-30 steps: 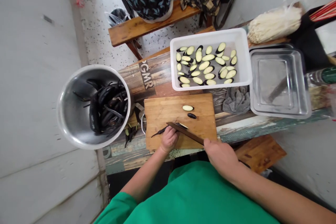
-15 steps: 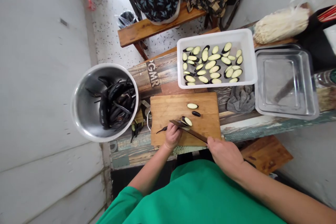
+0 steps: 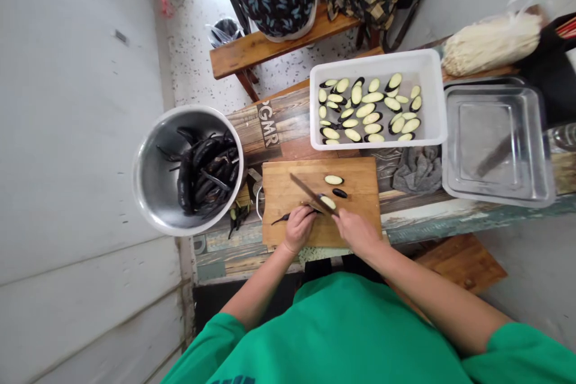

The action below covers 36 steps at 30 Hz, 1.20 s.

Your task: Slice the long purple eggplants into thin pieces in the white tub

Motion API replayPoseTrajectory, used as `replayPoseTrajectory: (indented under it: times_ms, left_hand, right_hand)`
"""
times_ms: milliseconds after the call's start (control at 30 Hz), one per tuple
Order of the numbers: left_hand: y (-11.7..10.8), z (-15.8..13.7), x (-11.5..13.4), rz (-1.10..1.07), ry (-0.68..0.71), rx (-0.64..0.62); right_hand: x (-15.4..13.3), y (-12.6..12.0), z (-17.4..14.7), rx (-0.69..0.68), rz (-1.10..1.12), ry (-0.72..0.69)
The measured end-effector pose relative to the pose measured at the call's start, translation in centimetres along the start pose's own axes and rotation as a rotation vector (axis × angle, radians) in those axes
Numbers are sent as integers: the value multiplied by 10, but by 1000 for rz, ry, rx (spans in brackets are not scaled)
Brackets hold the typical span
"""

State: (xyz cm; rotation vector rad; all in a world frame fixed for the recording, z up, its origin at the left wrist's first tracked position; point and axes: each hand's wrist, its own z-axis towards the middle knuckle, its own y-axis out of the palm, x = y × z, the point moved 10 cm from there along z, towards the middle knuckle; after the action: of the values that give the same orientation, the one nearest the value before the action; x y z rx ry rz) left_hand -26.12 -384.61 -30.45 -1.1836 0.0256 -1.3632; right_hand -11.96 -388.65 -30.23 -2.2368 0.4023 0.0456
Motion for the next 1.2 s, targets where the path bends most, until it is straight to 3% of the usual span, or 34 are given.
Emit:
replayPoseTrajectory:
  times_ms: [100,200,367,500,667,900,1067,1200]
  left_hand:
    - [-7,1,-5,-20,-74,56]
    - [-8,1,-12,-14,-156,77]
    - [-10,1,4,74,12,102]
    - [-10,0,3,36,8,81]
    - [-11,-4,1,16,9,95]
    - [-8,-3,-5,37,-48,37]
    - [-22,-3,-5,199,-124,92]
    - [-8,-1,-3,129,-141,77]
  right_hand:
    - [13,-4,-14,49,-47,-2]
    - [13,-10,-39,64,-124,-110]
    - [11,-10,-58,-4,-188,-146]
    - [17,-8,-61,-68,-196,-118]
    - [13,-4,-53,-102,-185,-117]
    - [-25,-2,0,23,-87,-115]
    - [8,-6,-1,63,-88,-15]
    - [23,-16,-18,82,-142,-63]
